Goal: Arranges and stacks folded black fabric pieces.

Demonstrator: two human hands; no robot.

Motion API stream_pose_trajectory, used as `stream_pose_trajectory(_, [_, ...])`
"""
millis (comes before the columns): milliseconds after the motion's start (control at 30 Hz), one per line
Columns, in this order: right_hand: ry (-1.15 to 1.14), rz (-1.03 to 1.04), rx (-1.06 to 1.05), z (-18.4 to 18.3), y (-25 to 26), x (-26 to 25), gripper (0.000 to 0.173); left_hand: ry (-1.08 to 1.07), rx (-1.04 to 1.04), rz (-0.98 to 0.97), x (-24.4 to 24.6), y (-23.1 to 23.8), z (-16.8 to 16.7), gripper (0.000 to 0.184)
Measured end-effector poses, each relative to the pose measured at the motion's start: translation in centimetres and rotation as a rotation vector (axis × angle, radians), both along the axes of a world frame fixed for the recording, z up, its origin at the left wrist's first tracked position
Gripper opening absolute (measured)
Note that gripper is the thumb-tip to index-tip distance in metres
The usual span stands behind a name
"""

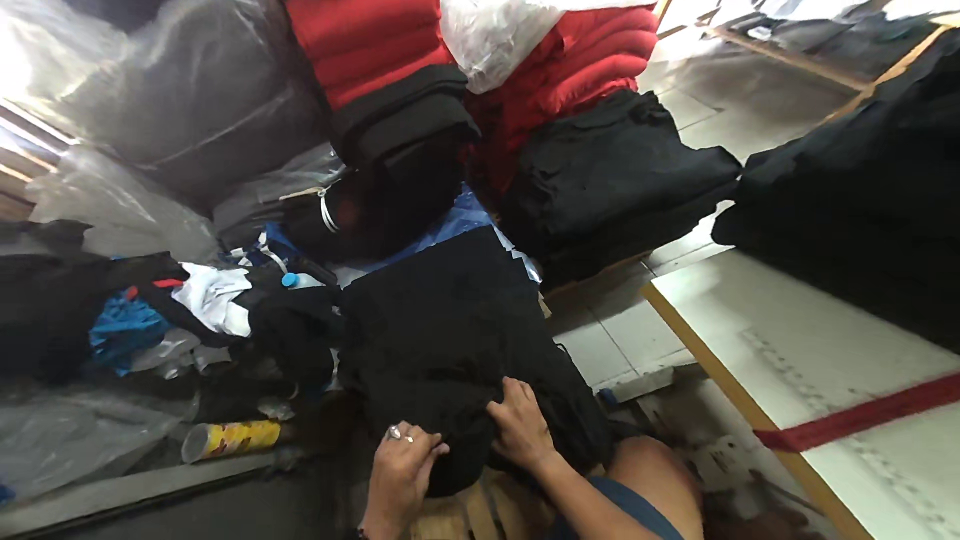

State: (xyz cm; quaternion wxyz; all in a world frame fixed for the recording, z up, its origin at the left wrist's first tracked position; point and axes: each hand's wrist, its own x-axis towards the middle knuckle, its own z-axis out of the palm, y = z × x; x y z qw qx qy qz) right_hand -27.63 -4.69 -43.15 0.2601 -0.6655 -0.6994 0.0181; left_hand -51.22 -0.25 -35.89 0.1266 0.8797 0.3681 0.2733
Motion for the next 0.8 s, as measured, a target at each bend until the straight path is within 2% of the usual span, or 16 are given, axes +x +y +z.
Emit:
stream_pose_trajectory(133, [0.018, 0.003, -0.025, 0.3, 0.0, -0.1, 0.033, -0.041, -0.127, 0.048, 0.4, -1.0, 0.6, 0.015])
stream_pose_trajectory(200, [0.010, -0.001, -0.039, 0.3, -0.1, 0.0, 0.034, -0.094, -0.211, 0.114, 0.5, -1.2, 0.4, 0.021])
stream_pose_trajectory(367, [0.001, -0.010, -0.040, 0.3, 0.1, 0.0, 0.037, -0.174, -0.550, 0.413, 0.3, 1.0, 1.9, 0.014])
stream_pose_trajectory(433, [0.011, -0.002, -0.035, 0.3, 0.1, 0.0, 0.038, -0.172, -0.562, 0.451, 0.3, 2.1, 2.7, 0.017])
stream_pose_trajectory(500, [0.011, -0.005, -0.026, 0.2, 0.2, 0.0, 0.041, -0.124, -0.398, 0.397, 0.1, 2.3, 2.7, 0.018])
stream_pose_trajectory(567, [0.036, -0.012, -0.026, 0.1, 0.2, 0.1, 0.051, -0.055, -0.219, 0.213, -0.4, 1.8, 2.0, 0.017])
stream_pose_trajectory(667, [0.089, -0.022, 0.018, -0.2, 0.1, 0.3, 0.054, 0.014, -0.258, 0.002, -1.2, -0.4, 0.5, 0.011])
stream_pose_trajectory(733, [0.121, -0.022, 0.071, -0.6, -0.2, 0.3, 0.046, 0.032, -0.312, -0.029, -1.4, -1.6, -0.9, 0.013])
stream_pose_trajectory(800, [0.190, -0.036, 0.114, -0.9, -0.3, 0.3, 0.045, 0.052, -0.368, 0.019, -1.2, -1.5, -1.4, 0.014])
